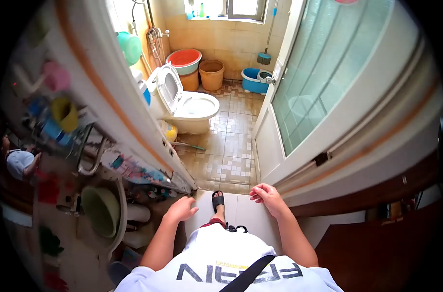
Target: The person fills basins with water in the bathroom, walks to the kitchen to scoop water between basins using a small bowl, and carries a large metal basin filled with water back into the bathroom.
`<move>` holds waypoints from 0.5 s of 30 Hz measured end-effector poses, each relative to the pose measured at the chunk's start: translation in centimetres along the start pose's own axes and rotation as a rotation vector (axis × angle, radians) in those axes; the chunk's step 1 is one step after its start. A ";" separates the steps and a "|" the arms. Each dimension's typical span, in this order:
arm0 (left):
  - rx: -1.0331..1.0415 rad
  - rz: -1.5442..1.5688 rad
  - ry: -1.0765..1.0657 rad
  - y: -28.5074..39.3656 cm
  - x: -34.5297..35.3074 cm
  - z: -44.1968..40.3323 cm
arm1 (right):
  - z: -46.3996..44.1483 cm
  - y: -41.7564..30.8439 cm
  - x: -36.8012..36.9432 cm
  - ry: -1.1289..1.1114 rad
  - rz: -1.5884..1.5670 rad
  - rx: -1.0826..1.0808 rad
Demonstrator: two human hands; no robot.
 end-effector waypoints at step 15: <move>0.421 0.103 0.009 18.7 -17.8 -42.8 | -33.2 -14.3 -10.3 -0.013 -0.033 0.015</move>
Point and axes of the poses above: each hand's wrist, its own z-axis away from the middle knuckle, its own x-axis out of the palm, y = z × x, the point moved 7 cm from there along -z, towards the middle knuckle, and after that the axes turned 13 degrees about z, right-handed, at the moved point
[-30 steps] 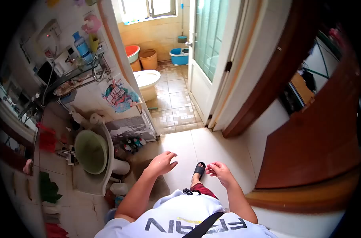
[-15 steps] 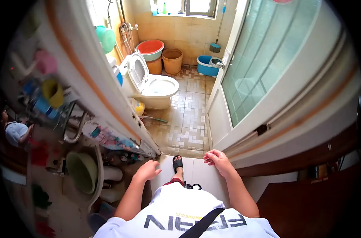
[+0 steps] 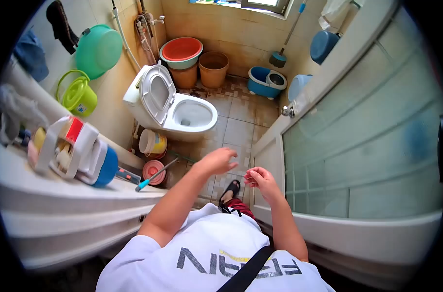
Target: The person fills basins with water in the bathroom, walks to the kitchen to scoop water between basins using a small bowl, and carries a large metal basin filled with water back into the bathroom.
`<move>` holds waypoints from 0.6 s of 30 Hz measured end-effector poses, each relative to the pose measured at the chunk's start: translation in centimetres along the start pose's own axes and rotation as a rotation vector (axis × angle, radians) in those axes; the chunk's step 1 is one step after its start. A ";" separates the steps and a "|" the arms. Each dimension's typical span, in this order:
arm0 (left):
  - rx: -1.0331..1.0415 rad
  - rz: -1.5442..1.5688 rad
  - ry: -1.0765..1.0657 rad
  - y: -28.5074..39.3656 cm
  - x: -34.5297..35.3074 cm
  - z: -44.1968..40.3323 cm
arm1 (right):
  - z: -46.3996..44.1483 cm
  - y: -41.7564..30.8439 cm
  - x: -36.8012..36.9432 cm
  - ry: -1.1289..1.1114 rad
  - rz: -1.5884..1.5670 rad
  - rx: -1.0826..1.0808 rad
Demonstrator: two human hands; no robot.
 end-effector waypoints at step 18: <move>-0.902 0.201 0.215 -33.7 -16.0 -4.9 | -46.4 -18.2 -6.9 -0.179 0.209 0.002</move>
Point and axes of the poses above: each hand's wrist, its own z-axis away from the middle knuckle, its own x-axis out of the palm, y = z × x, the point moved 7 cm from there along -z, towards the middle knuckle, and after that the axes turned 13 degrees about z, right-handed, at the moved point
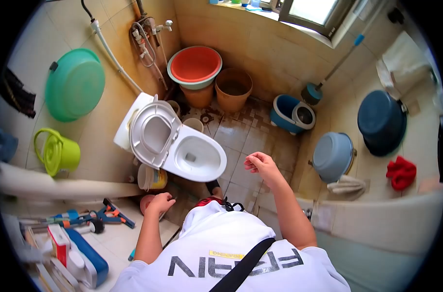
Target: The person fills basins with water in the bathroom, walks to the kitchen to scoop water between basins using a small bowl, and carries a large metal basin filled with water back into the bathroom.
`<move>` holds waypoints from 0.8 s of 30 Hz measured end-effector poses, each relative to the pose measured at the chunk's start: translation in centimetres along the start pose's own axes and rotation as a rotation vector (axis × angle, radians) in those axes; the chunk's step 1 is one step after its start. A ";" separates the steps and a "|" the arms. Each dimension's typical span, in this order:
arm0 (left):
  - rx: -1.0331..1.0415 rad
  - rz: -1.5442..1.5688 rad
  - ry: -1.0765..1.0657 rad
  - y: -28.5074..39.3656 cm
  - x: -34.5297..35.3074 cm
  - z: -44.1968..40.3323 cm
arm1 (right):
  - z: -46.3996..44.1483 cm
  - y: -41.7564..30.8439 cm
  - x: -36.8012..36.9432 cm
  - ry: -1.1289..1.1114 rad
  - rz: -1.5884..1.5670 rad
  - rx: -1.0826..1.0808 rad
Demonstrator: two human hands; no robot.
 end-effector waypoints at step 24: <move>-0.104 0.733 0.406 28.9 -6.0 -31.7 | -72.9 -11.2 5.4 -0.256 1.257 -0.502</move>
Point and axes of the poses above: each hand's wrist, its own z-axis away from the middle knuckle, its own x-axis out of the palm, y = z × x, the point moved 7 cm from there along -z, towards the middle knuckle, and after that the axes turned 13 degrees about z, right-handed, at the moved point
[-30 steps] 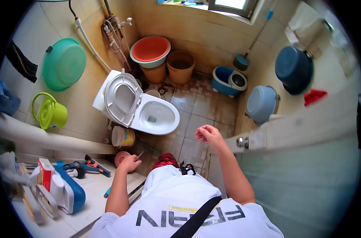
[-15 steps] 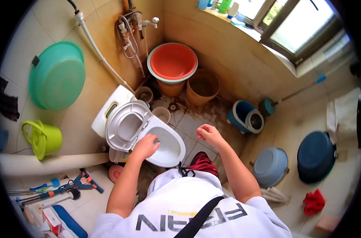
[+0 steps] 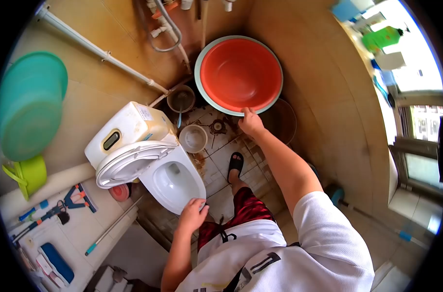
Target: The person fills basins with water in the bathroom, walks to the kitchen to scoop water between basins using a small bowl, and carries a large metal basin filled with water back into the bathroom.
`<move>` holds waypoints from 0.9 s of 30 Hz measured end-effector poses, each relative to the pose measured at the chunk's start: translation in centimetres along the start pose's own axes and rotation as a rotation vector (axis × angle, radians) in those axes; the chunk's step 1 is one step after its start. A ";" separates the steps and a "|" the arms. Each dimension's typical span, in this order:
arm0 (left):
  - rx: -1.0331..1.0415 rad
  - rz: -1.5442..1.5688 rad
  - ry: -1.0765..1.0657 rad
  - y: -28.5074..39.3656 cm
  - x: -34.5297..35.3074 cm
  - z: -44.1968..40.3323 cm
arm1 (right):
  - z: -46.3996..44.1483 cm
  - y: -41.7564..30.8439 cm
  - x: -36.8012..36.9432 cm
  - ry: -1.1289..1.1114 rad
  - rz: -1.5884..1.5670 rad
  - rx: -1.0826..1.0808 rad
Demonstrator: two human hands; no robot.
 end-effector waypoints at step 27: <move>0.067 -0.065 0.270 4.3 -4.8 0.9 | -1.8 2.5 -24.8 -0.137 -0.203 -0.235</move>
Point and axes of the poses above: each hand's wrist, its own z-axis away from the middle knuckle, its own x-axis out of the palm, y = z × x, the point moved 7 cm from there along -z, towards the middle knuckle, and after that the axes turned 13 degrees about z, right-handed, at the moved point
